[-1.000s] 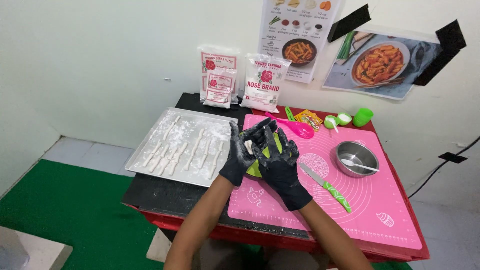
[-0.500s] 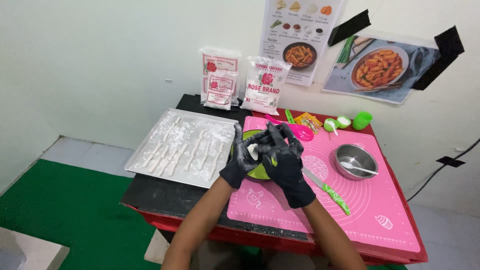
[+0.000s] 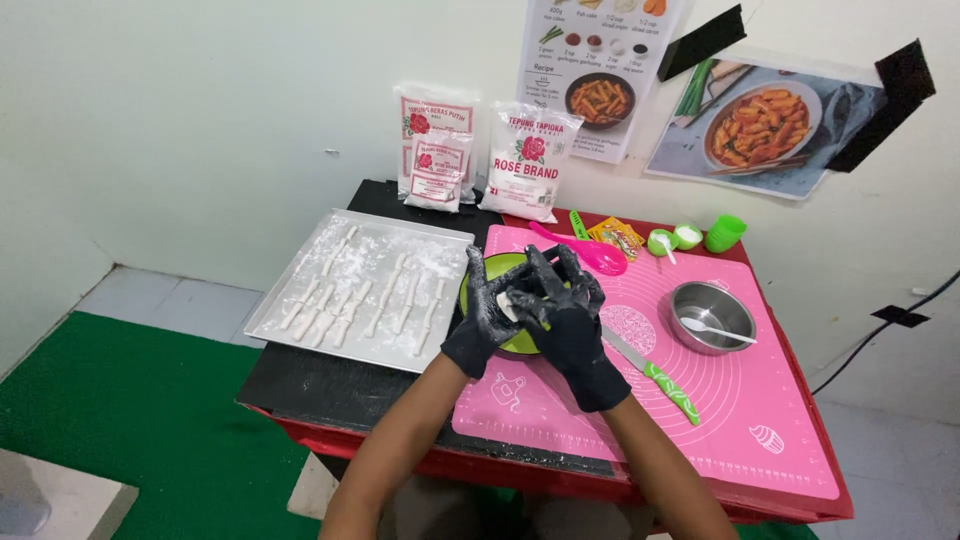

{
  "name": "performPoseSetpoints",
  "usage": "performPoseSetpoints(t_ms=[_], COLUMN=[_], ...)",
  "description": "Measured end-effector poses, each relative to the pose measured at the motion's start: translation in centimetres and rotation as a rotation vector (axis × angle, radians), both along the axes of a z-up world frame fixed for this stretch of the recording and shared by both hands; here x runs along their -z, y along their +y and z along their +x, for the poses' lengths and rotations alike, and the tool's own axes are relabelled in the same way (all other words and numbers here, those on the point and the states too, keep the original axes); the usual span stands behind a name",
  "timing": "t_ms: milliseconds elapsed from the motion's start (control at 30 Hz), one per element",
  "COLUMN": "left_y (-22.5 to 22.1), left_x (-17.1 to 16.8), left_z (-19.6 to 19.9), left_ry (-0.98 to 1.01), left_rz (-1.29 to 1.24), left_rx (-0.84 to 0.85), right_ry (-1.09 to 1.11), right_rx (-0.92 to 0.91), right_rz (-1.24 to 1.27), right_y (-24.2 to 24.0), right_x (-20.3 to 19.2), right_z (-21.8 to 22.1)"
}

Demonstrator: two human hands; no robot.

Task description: Rolling small pieces of dough into long, thin cylinders and organizing them on a tray.

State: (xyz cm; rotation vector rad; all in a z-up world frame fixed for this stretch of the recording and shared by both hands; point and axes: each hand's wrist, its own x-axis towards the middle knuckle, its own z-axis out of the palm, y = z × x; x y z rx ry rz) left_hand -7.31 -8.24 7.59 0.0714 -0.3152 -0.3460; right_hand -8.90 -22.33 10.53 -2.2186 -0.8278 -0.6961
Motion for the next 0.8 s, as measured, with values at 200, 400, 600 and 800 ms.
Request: performPoseSetpoints(t_ms=[200, 400, 600, 800], left_y=[-0.3, -0.3, -1.3, -0.7], left_x=[-3.2, -2.2, 0.0, -0.3], left_z=[-1.4, -1.1, 0.3, -0.3], left_ry=[0.328, 0.314, 0.044, 0.077], left_rz=[0.225, 0.302, 0.209, 0.117], left_rx=[-0.185, -0.243, 0.002, 0.028], right_ry=[-0.146, -0.073, -0.078, -0.141], right_rx=[0.239, 0.263, 0.046, -0.047], right_rz=[-0.447, -0.331, -0.386, -0.401], right_y=[2.0, 1.5, -1.4, -1.6], right_x=[1.7, 2.0, -1.1, 0.5], right_z=[0.1, 0.9, 1.0, 2.4])
